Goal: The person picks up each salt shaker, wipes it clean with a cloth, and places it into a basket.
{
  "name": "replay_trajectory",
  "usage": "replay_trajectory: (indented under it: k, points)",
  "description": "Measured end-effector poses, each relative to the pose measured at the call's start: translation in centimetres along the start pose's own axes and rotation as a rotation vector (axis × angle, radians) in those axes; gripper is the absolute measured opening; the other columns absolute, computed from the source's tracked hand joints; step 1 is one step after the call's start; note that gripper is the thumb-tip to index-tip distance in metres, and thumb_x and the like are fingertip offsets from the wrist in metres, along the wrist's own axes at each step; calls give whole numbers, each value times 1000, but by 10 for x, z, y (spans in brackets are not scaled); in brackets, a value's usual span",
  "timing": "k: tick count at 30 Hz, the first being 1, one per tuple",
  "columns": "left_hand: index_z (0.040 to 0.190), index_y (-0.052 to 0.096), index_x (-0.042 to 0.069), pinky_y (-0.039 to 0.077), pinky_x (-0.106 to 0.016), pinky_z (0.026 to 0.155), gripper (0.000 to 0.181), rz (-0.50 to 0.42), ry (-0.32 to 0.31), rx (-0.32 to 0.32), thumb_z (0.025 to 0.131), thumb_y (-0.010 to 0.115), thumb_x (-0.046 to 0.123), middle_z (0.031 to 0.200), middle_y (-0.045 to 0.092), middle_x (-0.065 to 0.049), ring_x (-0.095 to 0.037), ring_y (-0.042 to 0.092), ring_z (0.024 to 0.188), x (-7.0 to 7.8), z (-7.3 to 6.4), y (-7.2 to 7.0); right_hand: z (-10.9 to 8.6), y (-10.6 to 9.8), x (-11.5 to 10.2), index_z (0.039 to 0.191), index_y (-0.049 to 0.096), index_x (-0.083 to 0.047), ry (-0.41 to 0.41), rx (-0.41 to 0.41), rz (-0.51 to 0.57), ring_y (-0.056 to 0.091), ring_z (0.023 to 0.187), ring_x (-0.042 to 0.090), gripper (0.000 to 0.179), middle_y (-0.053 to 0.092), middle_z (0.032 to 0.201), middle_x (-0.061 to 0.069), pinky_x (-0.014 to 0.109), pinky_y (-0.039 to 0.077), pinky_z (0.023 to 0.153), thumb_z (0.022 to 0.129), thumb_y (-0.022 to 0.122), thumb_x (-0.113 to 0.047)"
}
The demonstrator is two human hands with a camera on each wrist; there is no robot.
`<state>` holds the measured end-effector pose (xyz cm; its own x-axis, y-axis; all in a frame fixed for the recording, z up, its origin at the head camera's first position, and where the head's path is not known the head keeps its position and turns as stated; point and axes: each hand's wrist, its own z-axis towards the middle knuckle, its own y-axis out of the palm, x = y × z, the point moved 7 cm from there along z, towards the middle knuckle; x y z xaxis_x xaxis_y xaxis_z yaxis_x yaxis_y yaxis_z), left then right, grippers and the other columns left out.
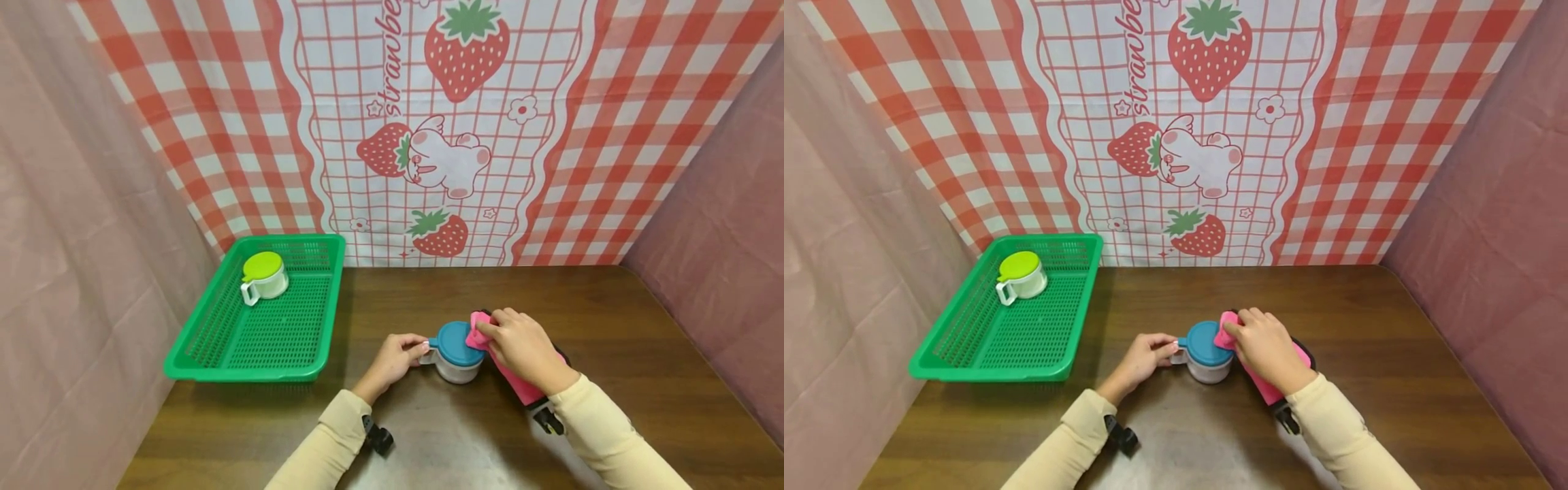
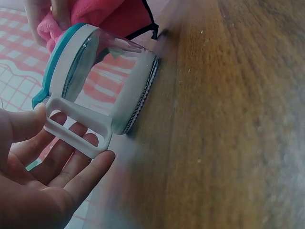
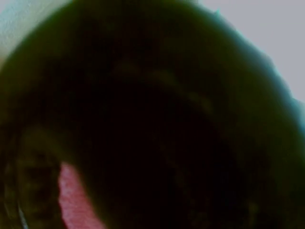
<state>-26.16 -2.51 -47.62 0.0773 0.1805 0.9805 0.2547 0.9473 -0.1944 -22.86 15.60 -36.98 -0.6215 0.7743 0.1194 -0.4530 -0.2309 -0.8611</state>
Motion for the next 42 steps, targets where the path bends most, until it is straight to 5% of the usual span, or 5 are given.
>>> replay_trajectory:
  k: [7, 29, 42]
  points:
    - [106, 69, -10, 60, -34, 72, 23, -2, -15, -2, 93, 63, 8, 99, 70, -24, -9, 61, 78, -9, 2, -1, -2, -3, -11, 89, 75, -12, -60, 47, 12, 46, 66, 19, 25, 53, 71, 5, 29, 39, 55, 67, 76, -1]
    - [110, 66, -12, 60, -40, 75, 25, -34, -38, -58, 95, 60, 6, 92, 67, -19, -11, 59, 80, -9, 0, 0, 10, 4, -41, 92, 73, -13, -169, 118, 53, 46, 69, 17, 25, 54, 75, 3, 29, 39, 57, 69, 75, -3]
    - [109, 67, -11, 60, -40, 75, 23, -29, -27, -63, 95, 61, 6, 96, 67, -25, -16, 63, 83, -4, 3, 0, 28, 11, -41, 91, 73, -16, -107, 13, 47, 48, 70, 17, 17, 56, 75, 3, 28, 39, 58, 76, 78, -11]
